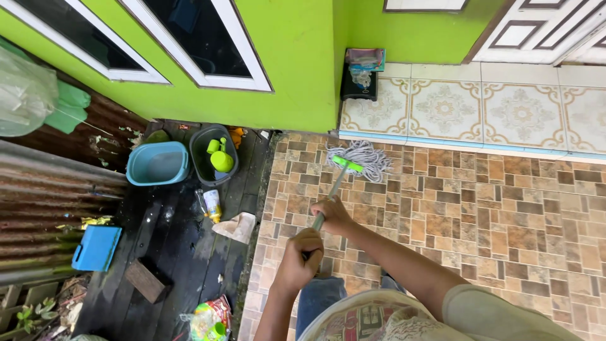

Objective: The person is mopping the tiled floor of an entryway area using a traditional mop.

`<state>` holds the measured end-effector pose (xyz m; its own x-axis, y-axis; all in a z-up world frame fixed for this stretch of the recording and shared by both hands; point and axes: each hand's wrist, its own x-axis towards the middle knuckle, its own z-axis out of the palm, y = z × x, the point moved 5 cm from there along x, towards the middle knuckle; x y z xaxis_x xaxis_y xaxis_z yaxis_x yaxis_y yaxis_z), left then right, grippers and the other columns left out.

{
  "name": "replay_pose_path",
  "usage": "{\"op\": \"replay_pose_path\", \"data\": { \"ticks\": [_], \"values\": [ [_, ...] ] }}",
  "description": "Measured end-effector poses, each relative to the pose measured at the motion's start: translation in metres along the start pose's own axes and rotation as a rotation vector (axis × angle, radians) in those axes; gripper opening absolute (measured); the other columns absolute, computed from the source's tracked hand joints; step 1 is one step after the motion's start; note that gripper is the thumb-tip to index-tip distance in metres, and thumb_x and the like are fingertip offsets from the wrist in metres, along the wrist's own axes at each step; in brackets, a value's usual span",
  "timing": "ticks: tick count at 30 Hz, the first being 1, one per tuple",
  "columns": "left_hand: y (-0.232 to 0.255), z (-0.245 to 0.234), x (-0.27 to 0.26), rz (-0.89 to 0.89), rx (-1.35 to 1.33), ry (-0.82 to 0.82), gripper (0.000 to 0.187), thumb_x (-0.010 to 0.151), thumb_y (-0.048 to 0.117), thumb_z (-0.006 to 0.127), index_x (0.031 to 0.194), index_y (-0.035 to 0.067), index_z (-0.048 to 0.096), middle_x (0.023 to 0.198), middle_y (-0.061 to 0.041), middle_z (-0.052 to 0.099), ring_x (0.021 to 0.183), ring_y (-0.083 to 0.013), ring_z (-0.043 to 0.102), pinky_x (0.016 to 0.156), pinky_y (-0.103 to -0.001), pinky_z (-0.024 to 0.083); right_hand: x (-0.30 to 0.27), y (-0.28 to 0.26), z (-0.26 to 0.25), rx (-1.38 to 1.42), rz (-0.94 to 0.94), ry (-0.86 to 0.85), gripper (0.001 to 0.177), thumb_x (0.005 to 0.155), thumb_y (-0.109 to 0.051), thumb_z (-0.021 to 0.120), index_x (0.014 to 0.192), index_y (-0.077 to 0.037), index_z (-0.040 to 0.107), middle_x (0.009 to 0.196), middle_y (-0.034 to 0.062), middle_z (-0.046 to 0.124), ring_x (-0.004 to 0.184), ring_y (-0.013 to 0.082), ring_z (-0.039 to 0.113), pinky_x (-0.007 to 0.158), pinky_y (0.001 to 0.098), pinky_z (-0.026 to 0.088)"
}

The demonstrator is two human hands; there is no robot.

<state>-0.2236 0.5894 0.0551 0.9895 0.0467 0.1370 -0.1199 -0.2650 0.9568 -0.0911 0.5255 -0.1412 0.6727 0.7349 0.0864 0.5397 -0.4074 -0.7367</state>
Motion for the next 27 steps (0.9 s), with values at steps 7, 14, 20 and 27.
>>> {"op": "replay_pose_path", "data": {
  "ticks": [7, 14, 20, 27],
  "values": [
    [-0.03, -0.085, 0.005, 0.042, 0.146, 0.073, 0.004, 0.072, -0.009, 0.057, 0.07, -0.006, 0.057, 0.071, -0.015, 0.06, 0.074, -0.0302, 0.06, 0.07, -0.037, 0.051, 0.096, -0.037, 0.072, 0.055, -0.136, 0.014, 0.014, 0.076, -0.013, 0.064, 0.07, -0.014, 0.052, 0.071, 0.0088, 0.06, 0.075, 0.0348, 0.062, 0.071, 0.0494, 0.047],
    [-0.033, -0.096, 0.002, 0.072, 0.214, 0.086, 0.004, 0.072, -0.007, 0.059, 0.07, -0.005, 0.057, 0.074, -0.017, 0.06, 0.077, -0.033, 0.059, 0.073, -0.04, 0.051, 0.115, -0.048, 0.098, -0.016, -0.145, -0.195, 0.014, 0.075, -0.008, 0.066, 0.071, -0.009, 0.053, 0.075, 0.0071, 0.06, 0.073, 0.0313, 0.064, 0.07, 0.0464, 0.05],
    [-0.014, -0.057, 0.001, 0.115, 0.185, -0.059, 0.005, 0.071, -0.005, 0.059, 0.068, -0.003, 0.055, 0.071, -0.016, 0.058, 0.076, -0.0333, 0.056, 0.078, -0.042, 0.05, 0.07, -0.035, 0.068, -0.004, -0.147, -0.195, 0.011, 0.078, -0.008, 0.067, 0.073, -0.011, 0.057, 0.079, 0.0047, 0.063, 0.079, 0.0292, 0.066, 0.072, 0.0447, 0.052],
    [0.0, 0.047, -0.001, 0.118, 0.132, -0.212, 0.005, 0.071, -0.001, 0.06, 0.068, -0.002, 0.056, 0.07, -0.015, 0.055, 0.074, -0.0319, 0.052, 0.077, -0.042, 0.048, -0.016, 0.014, 0.0, 0.015, -0.115, -0.123, 0.011, 0.08, -0.009, 0.066, 0.074, -0.011, 0.057, 0.079, 0.0063, 0.063, 0.079, 0.0299, 0.065, 0.072, 0.0448, 0.051]
  ]
}}
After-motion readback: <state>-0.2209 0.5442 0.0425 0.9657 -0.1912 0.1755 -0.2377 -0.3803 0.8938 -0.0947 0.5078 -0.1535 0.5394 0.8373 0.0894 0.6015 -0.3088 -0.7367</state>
